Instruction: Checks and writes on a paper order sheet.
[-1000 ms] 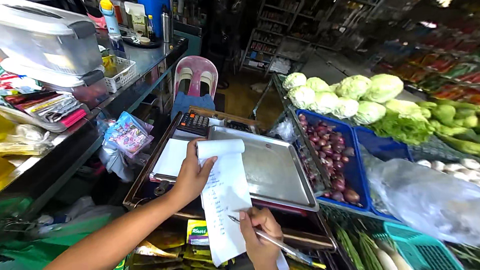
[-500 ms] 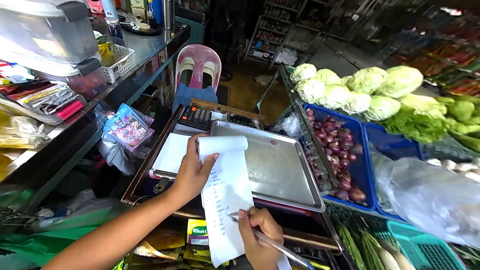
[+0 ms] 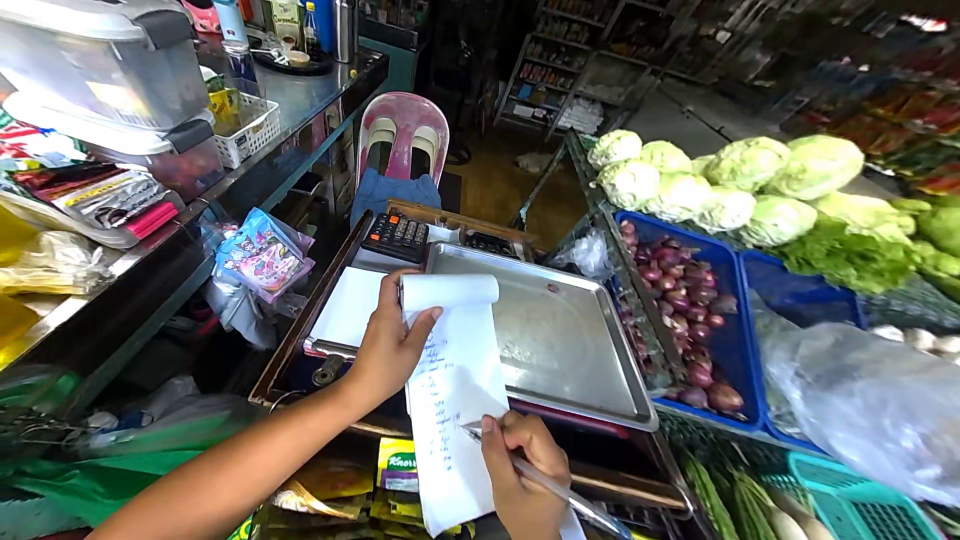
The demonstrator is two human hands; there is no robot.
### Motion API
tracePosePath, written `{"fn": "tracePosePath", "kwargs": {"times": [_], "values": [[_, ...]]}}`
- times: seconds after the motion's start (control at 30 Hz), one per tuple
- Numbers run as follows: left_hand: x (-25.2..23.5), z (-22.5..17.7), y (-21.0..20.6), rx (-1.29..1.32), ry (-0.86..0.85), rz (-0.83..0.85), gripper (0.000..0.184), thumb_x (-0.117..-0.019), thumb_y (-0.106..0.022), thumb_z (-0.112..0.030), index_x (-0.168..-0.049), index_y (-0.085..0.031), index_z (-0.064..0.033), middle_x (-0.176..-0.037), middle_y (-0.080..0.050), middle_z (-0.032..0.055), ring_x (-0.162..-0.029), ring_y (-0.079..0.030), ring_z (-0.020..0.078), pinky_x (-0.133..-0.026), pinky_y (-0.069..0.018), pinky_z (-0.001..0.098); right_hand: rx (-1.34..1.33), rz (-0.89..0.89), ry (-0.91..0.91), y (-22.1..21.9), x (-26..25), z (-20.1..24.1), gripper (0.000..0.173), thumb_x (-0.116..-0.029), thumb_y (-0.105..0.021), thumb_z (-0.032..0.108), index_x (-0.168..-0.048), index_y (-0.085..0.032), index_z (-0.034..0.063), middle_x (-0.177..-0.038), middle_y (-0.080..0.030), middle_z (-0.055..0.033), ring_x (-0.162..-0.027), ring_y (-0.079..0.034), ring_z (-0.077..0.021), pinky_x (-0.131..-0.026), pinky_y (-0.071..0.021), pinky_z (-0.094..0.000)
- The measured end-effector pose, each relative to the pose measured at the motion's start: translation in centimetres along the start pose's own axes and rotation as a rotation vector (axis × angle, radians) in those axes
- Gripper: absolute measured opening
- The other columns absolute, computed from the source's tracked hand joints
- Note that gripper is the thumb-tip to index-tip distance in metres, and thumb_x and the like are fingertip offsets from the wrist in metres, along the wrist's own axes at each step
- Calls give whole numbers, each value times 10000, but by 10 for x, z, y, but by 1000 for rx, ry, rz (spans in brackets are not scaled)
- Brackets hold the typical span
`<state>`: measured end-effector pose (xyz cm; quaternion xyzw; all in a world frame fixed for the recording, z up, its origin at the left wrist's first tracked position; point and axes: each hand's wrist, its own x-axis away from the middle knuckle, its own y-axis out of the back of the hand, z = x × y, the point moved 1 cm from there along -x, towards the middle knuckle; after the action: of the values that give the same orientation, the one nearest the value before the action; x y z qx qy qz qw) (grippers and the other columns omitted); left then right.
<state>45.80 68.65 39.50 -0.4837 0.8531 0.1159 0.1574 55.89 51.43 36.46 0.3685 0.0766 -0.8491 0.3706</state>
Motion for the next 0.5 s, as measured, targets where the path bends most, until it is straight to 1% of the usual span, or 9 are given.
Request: {"fn": "tracePosePath", "kwargs": {"times": [0.23,0.5], "values": [[0,-1,0,-5,6,-5,466,-1007,-616,-122,-1404,-396,-20,-1130,-674,77,-962,-696,48,-854,-587,227,-14,-38,21,0,1,0,204,-927,-658,77,-788,-524,146,-682,-517,76,-631,-518,78,-591,-442,-50],[0,0,0,-35,-12,-12,465,-1002,-626,-130,-1395,-407,-12,-1115,-675,80,-956,-691,49,-857,-585,238,21,-33,-5,-1,0,0,203,-922,-654,68,-777,-527,134,-673,-512,70,-603,-501,76,-562,-433,-52]]}}
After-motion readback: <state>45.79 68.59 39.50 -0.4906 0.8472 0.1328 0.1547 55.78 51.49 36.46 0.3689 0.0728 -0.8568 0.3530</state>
